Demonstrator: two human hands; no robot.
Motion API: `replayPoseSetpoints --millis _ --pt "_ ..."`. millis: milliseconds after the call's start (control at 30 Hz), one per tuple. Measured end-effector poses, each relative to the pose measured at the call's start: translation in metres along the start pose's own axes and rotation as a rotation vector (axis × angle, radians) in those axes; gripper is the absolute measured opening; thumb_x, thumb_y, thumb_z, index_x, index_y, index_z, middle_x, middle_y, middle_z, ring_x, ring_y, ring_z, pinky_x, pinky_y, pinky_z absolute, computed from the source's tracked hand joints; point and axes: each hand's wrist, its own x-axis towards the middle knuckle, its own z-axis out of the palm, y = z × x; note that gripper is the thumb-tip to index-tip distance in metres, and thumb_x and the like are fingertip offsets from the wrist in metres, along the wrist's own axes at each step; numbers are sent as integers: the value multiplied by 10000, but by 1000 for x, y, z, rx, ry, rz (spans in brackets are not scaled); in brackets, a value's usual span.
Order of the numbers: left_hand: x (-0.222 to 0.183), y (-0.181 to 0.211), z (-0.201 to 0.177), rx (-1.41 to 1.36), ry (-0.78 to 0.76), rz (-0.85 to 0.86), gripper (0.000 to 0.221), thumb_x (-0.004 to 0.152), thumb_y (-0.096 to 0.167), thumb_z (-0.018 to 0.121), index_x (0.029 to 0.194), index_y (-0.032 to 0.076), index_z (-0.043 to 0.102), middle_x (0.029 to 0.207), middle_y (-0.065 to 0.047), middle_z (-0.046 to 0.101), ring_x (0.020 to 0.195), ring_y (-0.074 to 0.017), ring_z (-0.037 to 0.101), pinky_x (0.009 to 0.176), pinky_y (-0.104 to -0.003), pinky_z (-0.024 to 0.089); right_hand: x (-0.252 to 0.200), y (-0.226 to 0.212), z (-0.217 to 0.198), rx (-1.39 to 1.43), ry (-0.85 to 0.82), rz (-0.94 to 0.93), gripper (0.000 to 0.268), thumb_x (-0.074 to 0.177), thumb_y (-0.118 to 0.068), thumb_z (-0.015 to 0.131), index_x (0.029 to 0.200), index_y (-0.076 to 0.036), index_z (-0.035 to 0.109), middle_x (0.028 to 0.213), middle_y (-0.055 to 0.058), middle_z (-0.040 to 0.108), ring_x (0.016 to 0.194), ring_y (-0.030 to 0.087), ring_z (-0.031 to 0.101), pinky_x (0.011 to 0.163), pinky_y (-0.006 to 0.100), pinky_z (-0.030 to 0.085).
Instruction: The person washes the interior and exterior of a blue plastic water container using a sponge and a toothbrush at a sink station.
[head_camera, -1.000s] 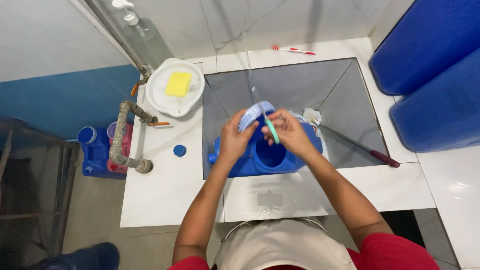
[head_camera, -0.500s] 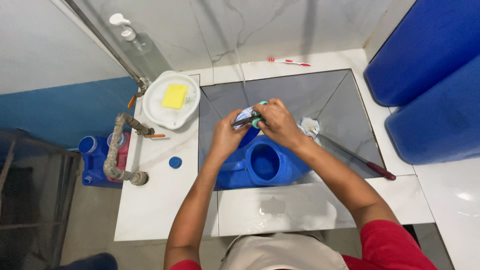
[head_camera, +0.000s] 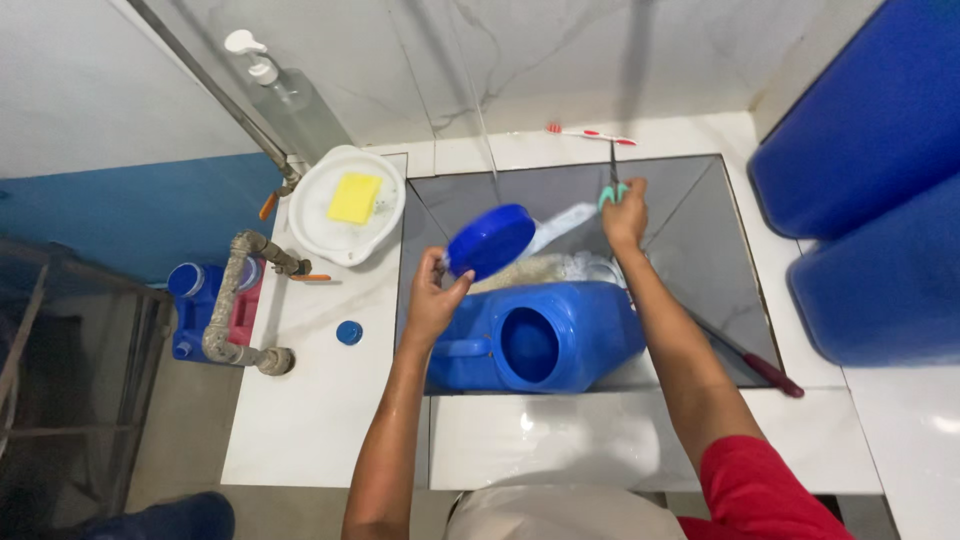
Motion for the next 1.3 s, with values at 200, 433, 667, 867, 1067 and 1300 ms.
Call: replayPoseSetpoints --millis 200,433,667,867,1067,1300 --pt "5 0 -60 -242 187 -18 544 876 -74 667 1352 33 427 1284 -120 604 1186 -171 606 1050 -325 497 5 40 -24 -220 -55 -39 395 891 -154 713 1224 -92 510 947 233 723 904 468 693 793 563 527" --pt "14 6 -77 -691 192 -219 638 842 -90 651 1408 112 438 1291 -76 596 1182 -184 603 1014 -378 538 26 -68 -2 -307 -522 -666 462 918 -264 685 1346 -112 603 1037 197 700 892 427 683 729 530 541" --pt "29 -8 -70 -876 206 -300 389 1023 201 603 1377 105 475 1316 -87 611 1199 -210 619 978 -420 552 76 -126 124 -596 -625 -921 312 1039 -202 558 1330 -204 672 1122 165 687 1051 339 690 857 466 567" --pt "42 -90 -52 -736 275 -554 375 1060 343 508 1357 113 507 1306 -60 625 1195 -175 632 981 -363 563 65 -119 166 -667 -393 -1031 385 761 -192 625 1126 -203 747 1098 188 703 1006 424 682 794 572 562" --pt "99 -242 21 -871 164 -729 233 1040 180 575 1222 36 557 1092 -103 675 975 -216 685 873 -369 598 16 -184 99 125 -1306 -87 219 905 13 552 971 77 751 884 189 769 801 285 776 721 358 651" --pt "167 -285 86 -842 181 -698 186 1064 188 576 1142 41 657 995 -59 699 862 -154 652 747 -309 526 -1 -243 42 360 -1148 162 179 907 8 575 994 122 682 996 173 731 835 231 763 728 308 663"
